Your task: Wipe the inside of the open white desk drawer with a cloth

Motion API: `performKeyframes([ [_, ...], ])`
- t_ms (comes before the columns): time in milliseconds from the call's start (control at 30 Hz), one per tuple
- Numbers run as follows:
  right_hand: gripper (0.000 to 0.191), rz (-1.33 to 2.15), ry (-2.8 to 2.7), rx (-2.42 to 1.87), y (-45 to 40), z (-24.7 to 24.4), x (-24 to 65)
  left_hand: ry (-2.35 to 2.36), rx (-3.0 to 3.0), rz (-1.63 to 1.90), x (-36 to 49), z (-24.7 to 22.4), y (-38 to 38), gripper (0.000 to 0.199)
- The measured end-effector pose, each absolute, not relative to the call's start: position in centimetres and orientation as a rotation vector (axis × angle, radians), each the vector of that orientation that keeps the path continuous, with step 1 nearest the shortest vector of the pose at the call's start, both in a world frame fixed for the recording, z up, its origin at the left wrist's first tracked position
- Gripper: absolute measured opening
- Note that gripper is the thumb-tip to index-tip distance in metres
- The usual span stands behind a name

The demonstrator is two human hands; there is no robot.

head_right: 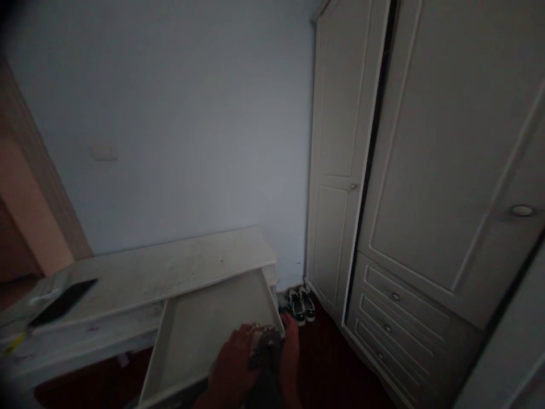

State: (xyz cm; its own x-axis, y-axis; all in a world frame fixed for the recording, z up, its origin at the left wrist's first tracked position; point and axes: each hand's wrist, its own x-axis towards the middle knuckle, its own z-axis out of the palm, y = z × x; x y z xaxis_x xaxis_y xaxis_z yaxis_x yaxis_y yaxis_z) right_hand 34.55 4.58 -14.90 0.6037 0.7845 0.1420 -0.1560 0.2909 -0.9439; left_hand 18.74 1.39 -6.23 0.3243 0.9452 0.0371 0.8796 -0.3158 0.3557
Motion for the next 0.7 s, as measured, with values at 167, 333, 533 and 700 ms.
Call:
performKeyframes([
  [167,0.090,0.933,-0.545,-0.970,3.7,-17.0,34.2,1.552,2.279,0.486,24.2,-6.1,3.0,0.069],
  [333,0.090,0.910,-0.539,-1.069,3.5,-18.4,34.5,1.543,2.306,0.533,27.5,-3.9,5.4,0.050],
  [533,0.099,0.869,-0.475,-1.148,3.7,-20.4,35.1,1.642,2.464,0.568,26.8,-2.5,10.9,0.043],
  [700,0.087,0.739,-0.634,-1.317,2.7,-19.6,34.8,1.674,2.495,0.649,25.7,-3.1,15.0,0.038],
])
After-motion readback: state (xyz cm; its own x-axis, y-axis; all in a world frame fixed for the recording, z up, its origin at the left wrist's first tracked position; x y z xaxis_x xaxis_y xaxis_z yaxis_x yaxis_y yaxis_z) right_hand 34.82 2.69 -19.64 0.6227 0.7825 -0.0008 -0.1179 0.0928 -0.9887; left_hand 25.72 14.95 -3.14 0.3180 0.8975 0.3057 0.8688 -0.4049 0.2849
